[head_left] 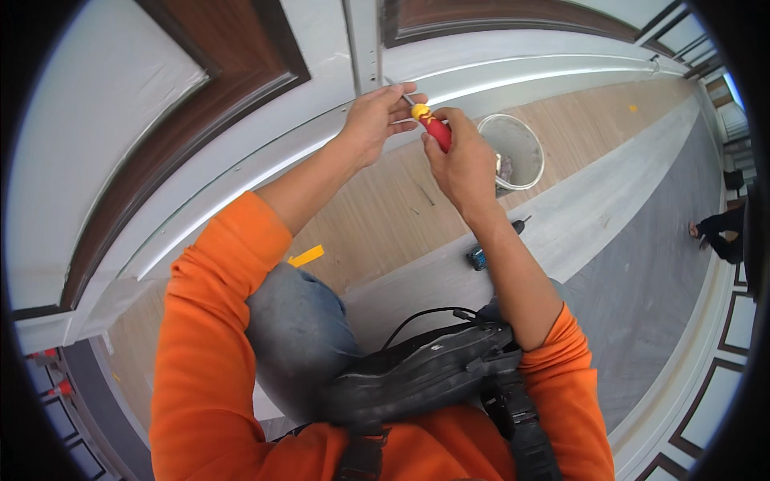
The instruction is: The person sits on the floor and installs a metal bracket onto a door frame. They use a screwdriver to tighten screws and a cordless drill to drive additional screws. The person repeatedly reaches into a bucket to retrieve screws and other small parts.
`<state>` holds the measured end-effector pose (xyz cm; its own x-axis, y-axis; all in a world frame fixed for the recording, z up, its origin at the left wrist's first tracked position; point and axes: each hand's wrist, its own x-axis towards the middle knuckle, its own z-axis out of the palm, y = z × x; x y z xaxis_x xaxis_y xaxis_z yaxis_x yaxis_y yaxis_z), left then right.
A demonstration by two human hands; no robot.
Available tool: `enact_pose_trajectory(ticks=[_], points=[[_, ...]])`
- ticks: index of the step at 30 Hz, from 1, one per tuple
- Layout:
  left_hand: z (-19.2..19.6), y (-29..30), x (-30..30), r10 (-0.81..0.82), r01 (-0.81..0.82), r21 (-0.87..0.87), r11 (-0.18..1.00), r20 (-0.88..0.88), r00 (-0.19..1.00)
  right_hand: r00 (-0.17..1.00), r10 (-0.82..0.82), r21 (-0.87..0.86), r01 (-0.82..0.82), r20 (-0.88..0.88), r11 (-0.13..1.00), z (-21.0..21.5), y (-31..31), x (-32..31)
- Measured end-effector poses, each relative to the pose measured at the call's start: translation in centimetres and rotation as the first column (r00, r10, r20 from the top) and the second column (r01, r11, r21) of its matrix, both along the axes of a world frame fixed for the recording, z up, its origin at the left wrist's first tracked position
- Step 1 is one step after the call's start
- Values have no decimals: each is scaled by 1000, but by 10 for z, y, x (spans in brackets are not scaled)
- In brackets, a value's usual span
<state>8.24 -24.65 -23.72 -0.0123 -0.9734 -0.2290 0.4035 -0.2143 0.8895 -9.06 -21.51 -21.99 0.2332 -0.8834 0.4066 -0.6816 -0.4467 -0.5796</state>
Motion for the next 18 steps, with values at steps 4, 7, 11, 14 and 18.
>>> enact_pose_trajectory(ticks=[4,7,11,14,18], points=[[0,-7,-10,39,-40,25,999,43,998,1000,7,38,-6,-23,999,-8,-8,-3],[-5,-9,-7,52,-53,45,998,26,998,998,23,-13,-24,-52,1000,-17,-12,1],[-6,-7,0,52,-54,47,997,30,998,997,22,-17,-24,-71,1000,-23,-11,12],[-6,-6,2,50,-51,39,998,32,998,996,24,-23,-26,-82,999,-26,-11,14],[-6,-8,2,48,-49,34,998,14,999,998,6,-37,-9,-69,999,-26,-9,16]])
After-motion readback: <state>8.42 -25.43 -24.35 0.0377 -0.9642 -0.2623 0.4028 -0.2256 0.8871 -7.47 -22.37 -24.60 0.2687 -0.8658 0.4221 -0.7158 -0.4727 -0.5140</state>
